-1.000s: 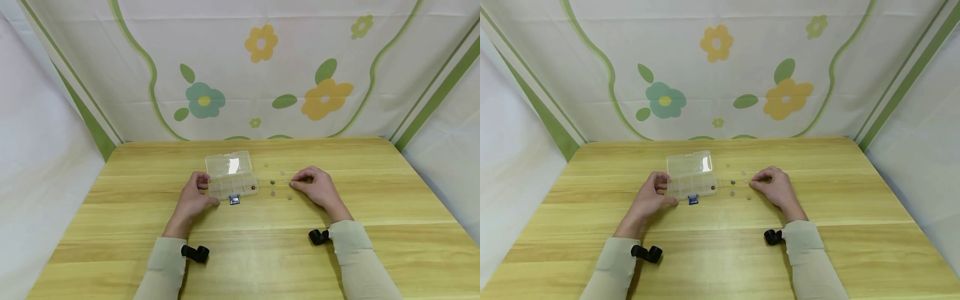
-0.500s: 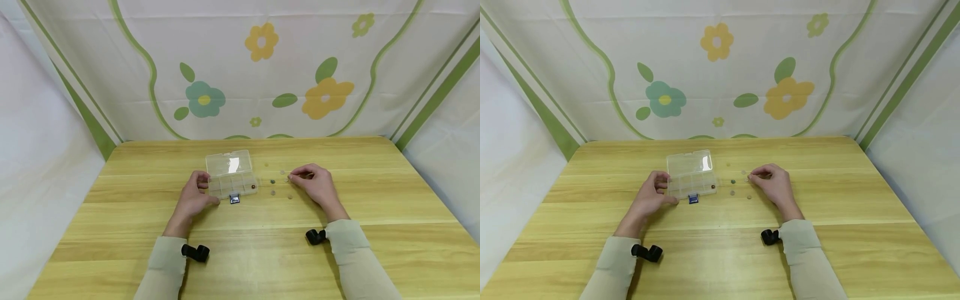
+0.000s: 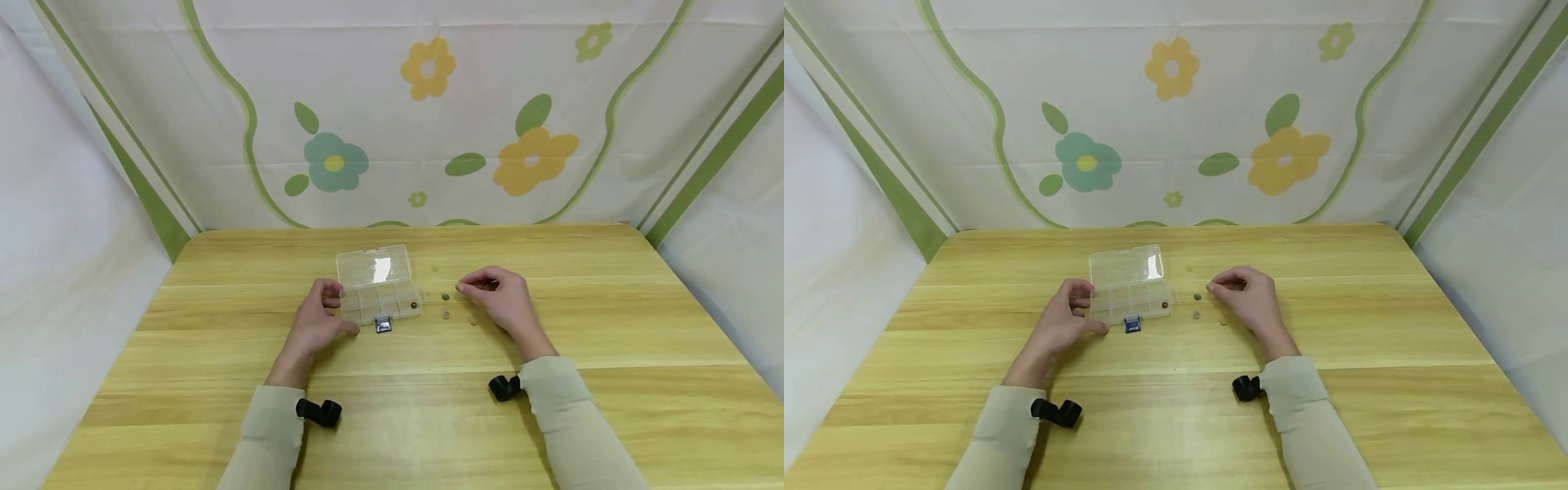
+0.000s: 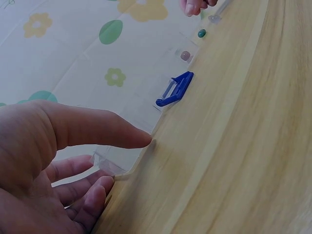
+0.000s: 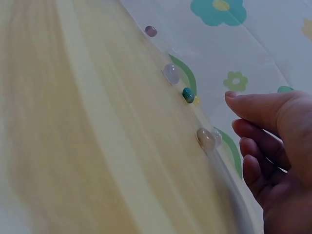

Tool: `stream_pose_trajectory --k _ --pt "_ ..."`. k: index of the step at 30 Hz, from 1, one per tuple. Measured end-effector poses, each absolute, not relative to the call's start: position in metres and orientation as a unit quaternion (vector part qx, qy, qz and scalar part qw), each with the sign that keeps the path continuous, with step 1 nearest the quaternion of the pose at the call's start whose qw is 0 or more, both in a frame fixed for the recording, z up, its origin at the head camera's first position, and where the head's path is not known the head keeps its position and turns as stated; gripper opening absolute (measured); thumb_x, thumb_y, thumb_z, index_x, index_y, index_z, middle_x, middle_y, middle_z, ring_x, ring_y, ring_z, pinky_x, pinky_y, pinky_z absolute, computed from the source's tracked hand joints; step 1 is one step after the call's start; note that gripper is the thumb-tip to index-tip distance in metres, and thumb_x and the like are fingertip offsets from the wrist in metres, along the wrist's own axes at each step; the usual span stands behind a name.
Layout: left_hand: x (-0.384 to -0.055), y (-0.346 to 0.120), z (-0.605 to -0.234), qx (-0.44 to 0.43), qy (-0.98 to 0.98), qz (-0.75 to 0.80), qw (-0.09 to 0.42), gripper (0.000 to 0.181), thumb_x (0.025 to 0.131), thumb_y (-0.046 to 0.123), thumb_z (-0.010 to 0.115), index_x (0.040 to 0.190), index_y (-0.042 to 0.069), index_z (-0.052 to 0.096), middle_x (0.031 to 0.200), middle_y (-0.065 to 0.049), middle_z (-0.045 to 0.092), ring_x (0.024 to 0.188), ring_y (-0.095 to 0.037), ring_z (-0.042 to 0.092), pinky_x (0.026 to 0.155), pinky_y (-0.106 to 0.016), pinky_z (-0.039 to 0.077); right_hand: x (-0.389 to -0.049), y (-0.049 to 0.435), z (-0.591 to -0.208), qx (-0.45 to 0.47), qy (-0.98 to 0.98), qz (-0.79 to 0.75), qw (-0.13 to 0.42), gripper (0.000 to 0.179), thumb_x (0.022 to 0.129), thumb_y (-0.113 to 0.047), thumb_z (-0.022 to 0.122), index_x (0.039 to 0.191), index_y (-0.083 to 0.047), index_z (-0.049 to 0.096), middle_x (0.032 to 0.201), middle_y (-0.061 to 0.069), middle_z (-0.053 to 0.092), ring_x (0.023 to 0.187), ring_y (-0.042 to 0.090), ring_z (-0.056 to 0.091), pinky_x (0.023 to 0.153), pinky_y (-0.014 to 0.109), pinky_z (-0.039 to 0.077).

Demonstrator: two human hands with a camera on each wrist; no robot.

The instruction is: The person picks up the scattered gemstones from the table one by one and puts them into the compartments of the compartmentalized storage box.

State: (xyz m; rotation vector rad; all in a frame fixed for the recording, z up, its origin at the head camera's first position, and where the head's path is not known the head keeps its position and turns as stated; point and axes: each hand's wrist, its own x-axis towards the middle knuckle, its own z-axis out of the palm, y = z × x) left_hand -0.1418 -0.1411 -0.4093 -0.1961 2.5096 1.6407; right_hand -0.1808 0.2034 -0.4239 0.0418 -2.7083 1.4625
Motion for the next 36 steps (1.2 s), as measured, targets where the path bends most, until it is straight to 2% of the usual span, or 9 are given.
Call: stream_pose_trajectory --k 20,30,36 --pt "-0.142 -0.143 -0.411 -0.065 0.838 0.538 0.063 0.079 0.073 -0.01 0.086 0.141 0.006 0.049 0.143 -0.018 0.057 0.128 -0.035 0.054 0.112 -0.05 0.046 -0.181 0.183 -0.422 0.039 -0.872 0.488 0.016 0.016 0.093 -0.028 0.086 0.104 -0.016 0.082 0.105 0.005 0.076 0.088 0.022 0.067 0.071 0.026 0.055" --pt "-0.141 -0.143 -0.41 -0.064 0.837 0.54 0.063 0.079 0.073 -0.01 0.086 0.141 0.005 0.049 0.143 -0.019 0.056 0.128 -0.035 0.054 0.111 -0.05 0.047 -0.185 0.166 -0.419 0.055 -0.868 0.493 0.003 0.013 0.094 -0.027 0.085 0.104 -0.018 0.082 0.105 0.004 0.077 0.09 0.022 0.068 0.076 0.03 0.057" --pt "-0.141 -0.141 -0.409 -0.061 0.836 0.542 0.064 0.079 0.072 -0.009 0.086 0.141 0.006 0.05 0.142 -0.019 0.057 0.127 -0.035 0.054 0.11 -0.051 0.047 -0.188 0.155 -0.419 0.064 -0.865 0.498 0.009 0.014 0.092 -0.024 0.086 0.102 -0.015 0.083 0.106 0.005 0.077 0.09 0.021 0.069 0.077 0.027 0.057"
